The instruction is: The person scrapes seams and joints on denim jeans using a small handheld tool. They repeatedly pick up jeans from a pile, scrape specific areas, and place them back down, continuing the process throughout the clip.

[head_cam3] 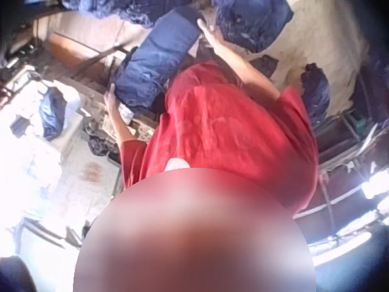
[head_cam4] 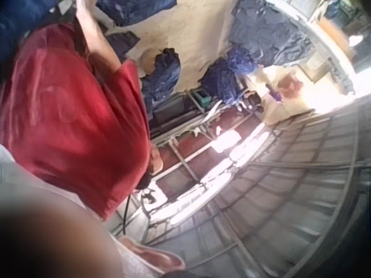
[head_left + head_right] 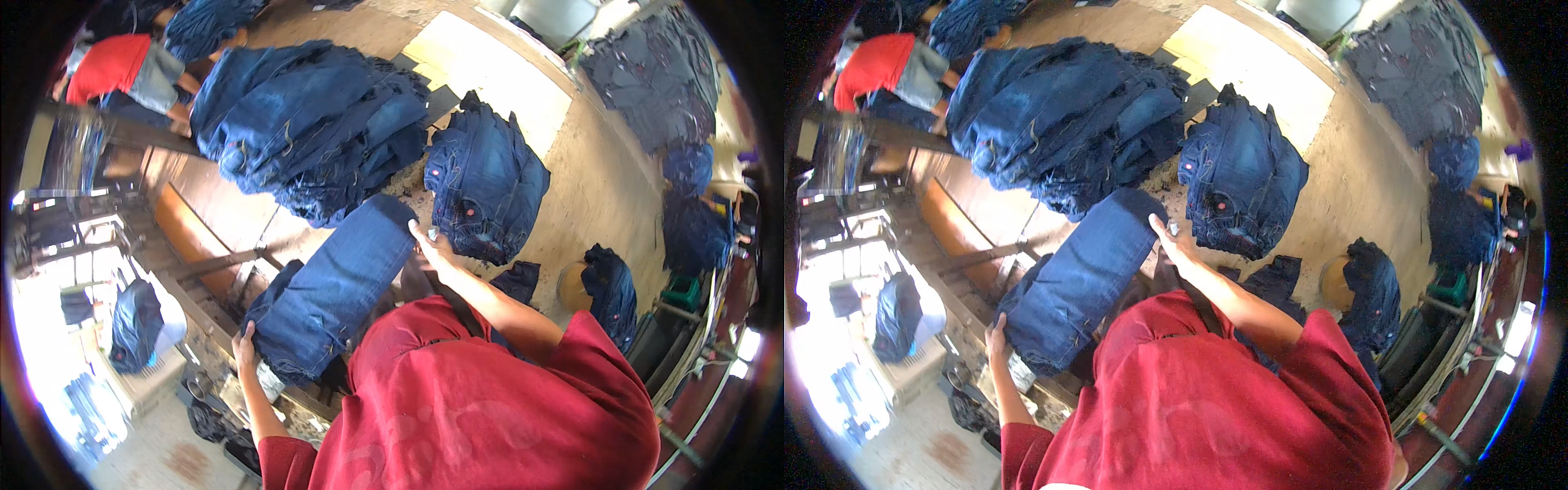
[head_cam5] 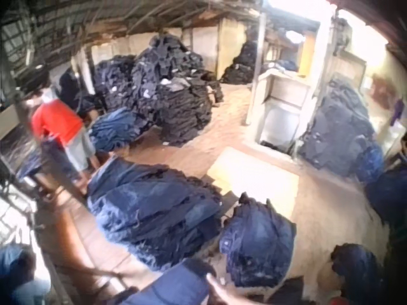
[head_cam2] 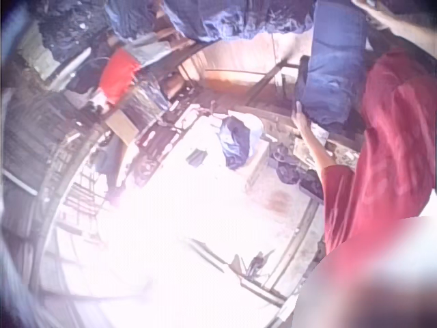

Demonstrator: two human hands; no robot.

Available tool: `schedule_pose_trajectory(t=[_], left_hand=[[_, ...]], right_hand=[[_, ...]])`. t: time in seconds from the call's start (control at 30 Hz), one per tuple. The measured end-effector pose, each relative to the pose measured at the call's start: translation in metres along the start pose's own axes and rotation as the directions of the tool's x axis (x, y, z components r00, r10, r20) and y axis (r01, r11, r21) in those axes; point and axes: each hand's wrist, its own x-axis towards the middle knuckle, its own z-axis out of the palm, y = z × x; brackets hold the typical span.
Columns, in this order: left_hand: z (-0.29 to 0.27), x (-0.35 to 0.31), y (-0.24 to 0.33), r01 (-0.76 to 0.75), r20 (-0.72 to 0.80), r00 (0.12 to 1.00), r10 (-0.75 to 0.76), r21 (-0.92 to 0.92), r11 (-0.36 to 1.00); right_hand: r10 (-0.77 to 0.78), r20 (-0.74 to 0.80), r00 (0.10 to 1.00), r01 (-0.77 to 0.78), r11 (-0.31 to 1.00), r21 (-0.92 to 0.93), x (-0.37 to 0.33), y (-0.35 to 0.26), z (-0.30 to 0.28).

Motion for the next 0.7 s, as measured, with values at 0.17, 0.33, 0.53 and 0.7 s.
schedule_pose_trajectory(t=[0.17,0.33,0.53,0.7], left_hand=[[0.037,-0.046,0.035,-0.264,-0.294,0.937,0.189,-0.24,0.934],[0.136,-0.126,0.072,0.353,0.349,0.922,-0.168,-0.581,0.734],[0.365,-0.087,0.19,0.185,0.592,0.714,0.374,-0.675,0.714],[0.447,-0.07,0.358,-0.041,0.556,0.632,0.541,-0.672,0.739]], right_hand=[[-0.16,-0.31,0.937,0.275,0.886,0.374,0.052,-0.009,0.013],[-0.235,-0.763,0.603,0.649,0.7,0.298,0.128,-0.075,-0.092],[-0.136,-0.893,0.429,0.818,0.478,0.32,0.16,-0.174,-0.338],[-0.198,-0.914,0.354,0.915,0.273,0.295,0.066,-0.294,-0.508]])
